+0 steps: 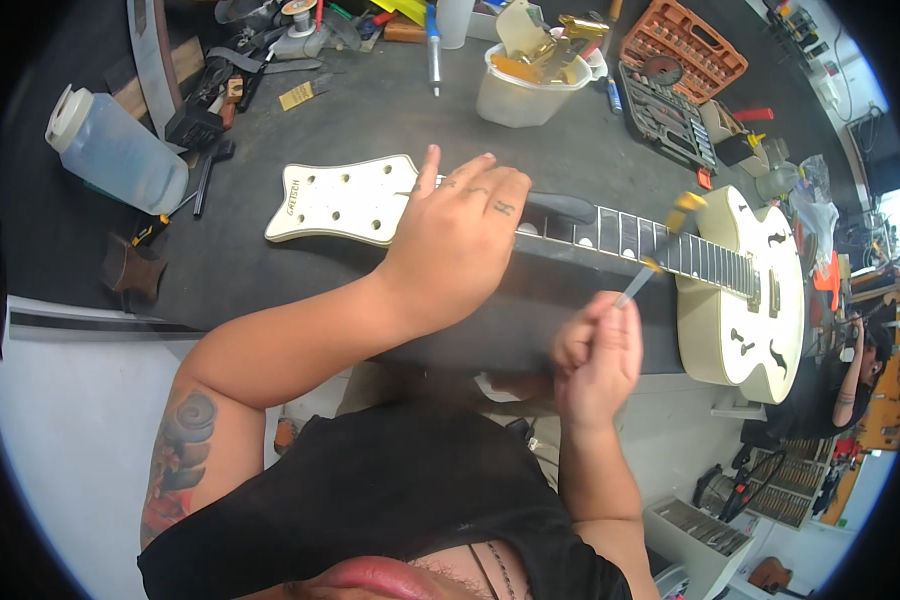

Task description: The person cleans the fretboard of a guitar using a brush, applies a piece to the headstock, and then secures a clamp to the neck of the guitar.

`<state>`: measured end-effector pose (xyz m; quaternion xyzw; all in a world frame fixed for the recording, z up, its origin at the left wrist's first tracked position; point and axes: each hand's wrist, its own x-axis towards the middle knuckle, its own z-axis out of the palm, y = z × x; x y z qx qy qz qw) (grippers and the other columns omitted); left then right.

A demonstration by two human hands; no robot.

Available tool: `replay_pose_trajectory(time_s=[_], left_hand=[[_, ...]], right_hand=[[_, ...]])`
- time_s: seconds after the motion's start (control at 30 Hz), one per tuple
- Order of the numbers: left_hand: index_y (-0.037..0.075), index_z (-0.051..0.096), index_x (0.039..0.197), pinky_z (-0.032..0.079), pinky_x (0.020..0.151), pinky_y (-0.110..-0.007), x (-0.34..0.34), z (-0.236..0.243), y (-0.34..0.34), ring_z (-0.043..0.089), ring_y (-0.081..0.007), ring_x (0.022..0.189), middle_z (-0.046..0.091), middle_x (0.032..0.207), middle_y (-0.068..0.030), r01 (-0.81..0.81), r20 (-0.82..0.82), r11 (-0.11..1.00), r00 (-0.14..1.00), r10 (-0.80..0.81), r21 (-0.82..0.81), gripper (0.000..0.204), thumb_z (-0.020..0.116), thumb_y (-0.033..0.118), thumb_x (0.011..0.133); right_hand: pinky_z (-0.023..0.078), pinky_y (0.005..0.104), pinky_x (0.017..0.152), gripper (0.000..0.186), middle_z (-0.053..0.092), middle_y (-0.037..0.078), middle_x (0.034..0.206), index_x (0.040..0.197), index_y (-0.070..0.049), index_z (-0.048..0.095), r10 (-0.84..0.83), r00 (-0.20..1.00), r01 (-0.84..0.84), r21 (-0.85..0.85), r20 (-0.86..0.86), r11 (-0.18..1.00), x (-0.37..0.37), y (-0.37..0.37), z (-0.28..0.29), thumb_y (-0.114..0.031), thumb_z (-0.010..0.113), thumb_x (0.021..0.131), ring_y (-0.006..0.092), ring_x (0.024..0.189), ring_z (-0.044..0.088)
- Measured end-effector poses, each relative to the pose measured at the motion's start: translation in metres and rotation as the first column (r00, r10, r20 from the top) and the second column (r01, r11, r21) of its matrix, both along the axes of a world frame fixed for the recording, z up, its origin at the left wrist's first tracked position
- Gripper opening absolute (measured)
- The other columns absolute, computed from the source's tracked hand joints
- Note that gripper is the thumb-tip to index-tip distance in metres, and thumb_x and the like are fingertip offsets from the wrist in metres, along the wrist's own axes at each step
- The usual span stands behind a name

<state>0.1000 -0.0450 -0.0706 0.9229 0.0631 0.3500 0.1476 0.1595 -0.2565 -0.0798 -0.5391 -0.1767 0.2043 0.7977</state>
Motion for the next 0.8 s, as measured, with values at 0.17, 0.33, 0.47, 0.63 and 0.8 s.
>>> replay_pose_trajectory(time_s=[0.17,0.33,0.47,0.63,0.8], left_hand=[[-0.005,0.059,0.134,0.043,0.112,-0.070,0.003,0.000,0.000,0.067,-0.0387,0.122,0.071,0.124,-0.0201,-0.005,-0.014,0.998,1.000,0.004,-0.057,0.041,0.061,0.008,0.095],[-0.004,0.059,0.132,0.044,0.113,-0.068,0.004,0.001,0.000,0.067,-0.0376,0.120,0.071,0.122,-0.0201,-0.003,-0.021,0.998,1.000,0.001,-0.057,0.040,0.060,0.009,0.095],[-0.005,0.059,0.132,0.043,0.114,-0.067,0.005,0.002,0.002,0.067,-0.0375,0.119,0.071,0.121,-0.0201,0.001,-0.030,0.998,1.000,-0.003,-0.063,0.040,0.059,0.008,0.095],[-0.006,0.059,0.131,0.043,0.115,-0.065,0.005,0.003,0.002,0.067,-0.0374,0.117,0.070,0.118,-0.0209,0.007,-0.042,0.998,0.999,-0.010,-0.067,0.039,0.060,0.007,0.094],[-0.007,0.059,0.129,0.044,0.114,-0.064,0.006,0.000,0.001,0.067,-0.0372,0.116,0.070,0.116,-0.0207,0.014,0.019,0.996,1.000,-0.013,-0.087,0.038,0.059,0.006,0.094]], right_hand=[[0.028,0.0261,0.048,0.022,0.039,-0.002,0.062,0.110,-0.007,0.052,0.078,0.997,-0.078,-0.035,0.014,0.996,0.002,-0.005,-0.001,-0.024,0.042,0.119,0.0075,0.051,0.030],[0.028,0.0255,0.048,0.022,0.040,-0.003,0.063,0.111,-0.007,0.053,-0.035,0.999,0.032,0.120,0.027,0.992,0.002,0.001,0.000,-0.025,0.043,0.119,0.0069,0.052,0.031],[0.028,0.0257,0.048,0.024,0.039,-0.003,0.064,0.109,-0.007,0.053,0.203,0.965,-0.236,-0.215,-0.165,0.948,0.001,0.002,-0.004,-0.026,0.042,0.119,0.0069,0.052,0.032],[0.029,0.0259,0.049,0.024,0.039,-0.004,0.062,0.109,-0.007,0.053,-0.076,0.996,0.069,0.158,0.038,0.985,0.004,0.006,0.004,-0.026,0.043,0.119,0.0073,0.051,0.031],[0.028,0.0259,0.048,0.024,0.040,-0.002,0.063,0.110,-0.006,0.052,0.218,0.974,-0.225,-0.130,-0.066,0.966,-0.004,0.002,-0.012,-0.025,0.041,0.119,0.0073,0.052,0.031]])
